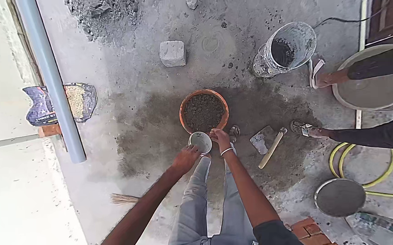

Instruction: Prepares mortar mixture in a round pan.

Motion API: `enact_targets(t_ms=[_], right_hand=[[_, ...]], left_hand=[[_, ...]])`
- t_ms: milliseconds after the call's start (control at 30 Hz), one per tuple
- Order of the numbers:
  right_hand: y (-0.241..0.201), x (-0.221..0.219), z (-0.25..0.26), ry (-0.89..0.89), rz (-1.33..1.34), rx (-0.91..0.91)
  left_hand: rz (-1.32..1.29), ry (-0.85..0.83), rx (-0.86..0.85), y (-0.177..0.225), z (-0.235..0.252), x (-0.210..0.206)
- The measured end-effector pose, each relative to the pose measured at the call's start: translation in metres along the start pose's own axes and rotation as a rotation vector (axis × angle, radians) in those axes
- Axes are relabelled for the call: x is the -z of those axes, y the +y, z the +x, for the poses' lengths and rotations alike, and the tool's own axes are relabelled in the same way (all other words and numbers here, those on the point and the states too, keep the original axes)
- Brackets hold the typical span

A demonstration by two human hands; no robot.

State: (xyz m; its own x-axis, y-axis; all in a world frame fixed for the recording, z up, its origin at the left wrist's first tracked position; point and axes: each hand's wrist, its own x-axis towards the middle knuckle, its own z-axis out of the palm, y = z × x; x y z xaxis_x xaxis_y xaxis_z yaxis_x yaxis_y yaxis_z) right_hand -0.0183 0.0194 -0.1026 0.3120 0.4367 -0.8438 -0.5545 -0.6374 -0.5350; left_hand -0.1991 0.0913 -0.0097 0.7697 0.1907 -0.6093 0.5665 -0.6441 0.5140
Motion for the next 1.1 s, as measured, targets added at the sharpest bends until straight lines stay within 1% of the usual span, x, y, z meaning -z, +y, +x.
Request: enact_targets(t_ms=[67,200,333,500,633,800,900,1100], right_hand=[[0.001,-0.012,0.021,-0.011,0.155,-0.088],[0.017,-0.031,0.05,-0.036,0.292,-0.191],[0.031,-0.037,0.056,-0.106,0.39,-0.195],[0.025,-0.049,0.048,-0.13,0.424,-0.183],[0.016,-0.061,0.043,-0.152,0.529,-0.237],[0.012,-0.072,0.045,-0.223,0.688,-0.32],[0.009,-0.076,0.041,-0.231,0.655,-0.29],[0.004,-0.082,0.039,-0.267,0.662,-0.317]], left_hand=[[-0.005,-0.077,0.005,0.006,0.007,0.006],[0.038,-0.156,0.009,0.015,0.016,0.015],[0.096,-0.223,0.027,0.016,0.019,0.023],[0.152,-0.262,0.07,0.02,0.013,0.036],[0.166,-0.269,0.101,0.023,0.006,0.047],[0.166,-0.219,0.096,0.023,-0.005,0.054],[0.178,-0.214,0.098,0.025,-0.01,0.061],[0.209,-0.221,0.095,0.027,-0.016,0.069]])
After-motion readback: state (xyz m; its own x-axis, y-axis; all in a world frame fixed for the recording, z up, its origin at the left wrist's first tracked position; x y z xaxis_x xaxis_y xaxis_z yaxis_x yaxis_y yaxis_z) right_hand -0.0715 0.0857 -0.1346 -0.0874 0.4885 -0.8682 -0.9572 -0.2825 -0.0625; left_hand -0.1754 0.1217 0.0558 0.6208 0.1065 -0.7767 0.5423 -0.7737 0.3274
